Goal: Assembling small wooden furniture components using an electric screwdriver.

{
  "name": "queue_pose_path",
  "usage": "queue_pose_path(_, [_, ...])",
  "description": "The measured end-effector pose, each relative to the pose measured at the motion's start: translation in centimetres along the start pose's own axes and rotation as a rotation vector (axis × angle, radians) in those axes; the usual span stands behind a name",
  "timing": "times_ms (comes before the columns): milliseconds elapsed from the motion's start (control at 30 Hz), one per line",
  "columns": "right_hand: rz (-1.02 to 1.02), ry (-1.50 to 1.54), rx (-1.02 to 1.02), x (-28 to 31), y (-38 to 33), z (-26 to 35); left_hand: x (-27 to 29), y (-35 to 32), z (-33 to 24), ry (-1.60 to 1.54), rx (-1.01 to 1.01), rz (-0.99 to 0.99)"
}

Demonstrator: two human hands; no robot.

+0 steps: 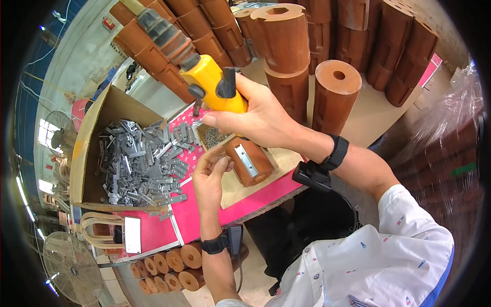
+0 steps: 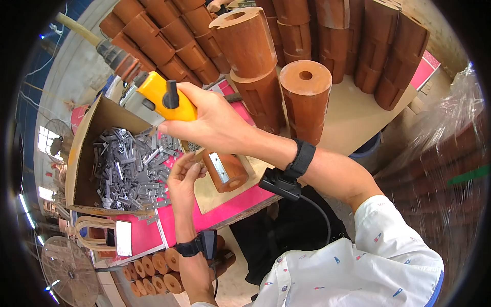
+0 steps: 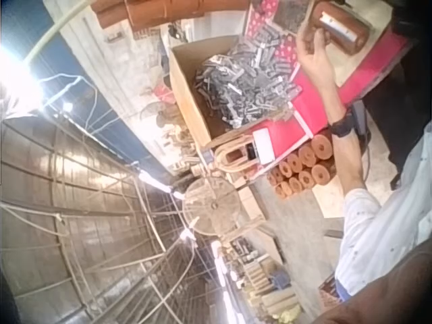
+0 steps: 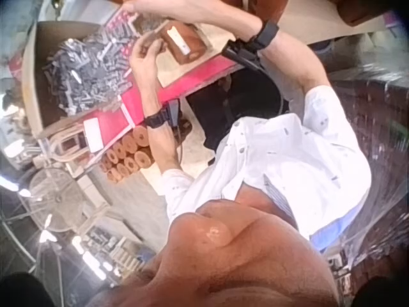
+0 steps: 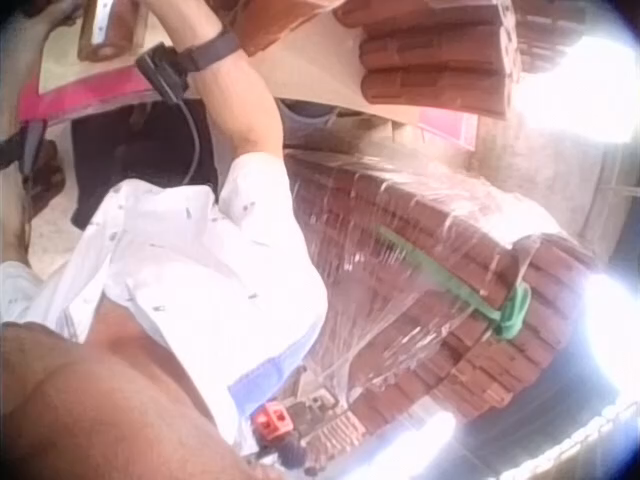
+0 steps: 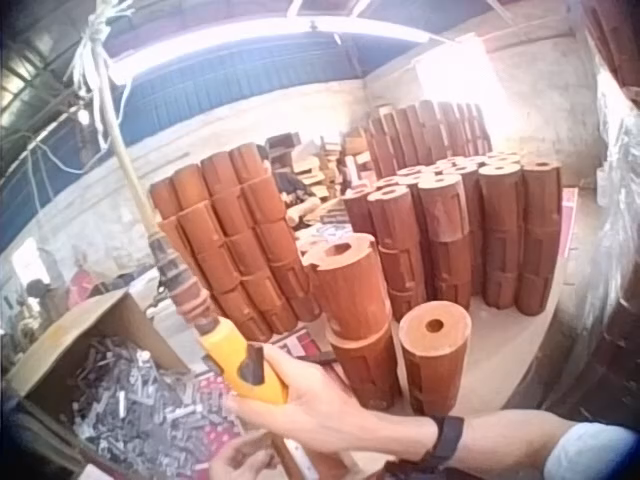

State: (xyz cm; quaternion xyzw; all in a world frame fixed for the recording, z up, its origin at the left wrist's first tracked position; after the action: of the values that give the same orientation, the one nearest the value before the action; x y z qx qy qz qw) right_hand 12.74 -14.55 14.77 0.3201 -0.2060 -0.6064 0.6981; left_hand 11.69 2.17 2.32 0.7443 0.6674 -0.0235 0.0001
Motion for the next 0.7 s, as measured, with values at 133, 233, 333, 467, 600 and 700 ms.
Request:
queue_pose_path(133, [-0.001,0.042,0.008,-1.0,1.0,0.3,-0.7,-0.7,0.8,-0.05,-0.043,0.02])
queue_pose_path(233, [0.004,0.085,-0.013,-1.9,1.4,0.7,-0.8,-1.0,1.0,-0.005,-0.097,-0.023])
queue_pose_path(333, [0.002,0.105,-0.012,-2.5,1.5,0.6,-1.0,-1.1,0.7,0.023,-0.152,-0.05])
queue_pose_path(467, [-0.021,0.126,-0.004,-3.0,1.6,-0.1,-1.9,-1.6,0.1,0.001,-0.132,-0.062])
queue_pose_path(600, [-0.028,0.142,-0.026,-3.6,1.7,-0.6,-1.9,-1.6,0.3,0.073,-0.16,-0.099])
queue_pose_path(700, [-0.026,0.093,-0.005,-3.7,1.6,-0.5,-2.1,-1.7,0.3,0.066,-0.14,-0.084])
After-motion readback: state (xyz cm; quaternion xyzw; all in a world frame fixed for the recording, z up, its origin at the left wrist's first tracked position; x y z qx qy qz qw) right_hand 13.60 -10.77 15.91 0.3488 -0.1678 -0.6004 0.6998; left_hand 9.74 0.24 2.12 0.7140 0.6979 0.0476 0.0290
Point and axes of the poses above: each hand's wrist, its own y-axis towards the middle knuckle, its own x-axis out of the back of the hand, z = x × y, the point moved 9 cm from there along y, towards the middle knuckle, and after that the axes turned 8 degrees about x, right-handed, at the moved point
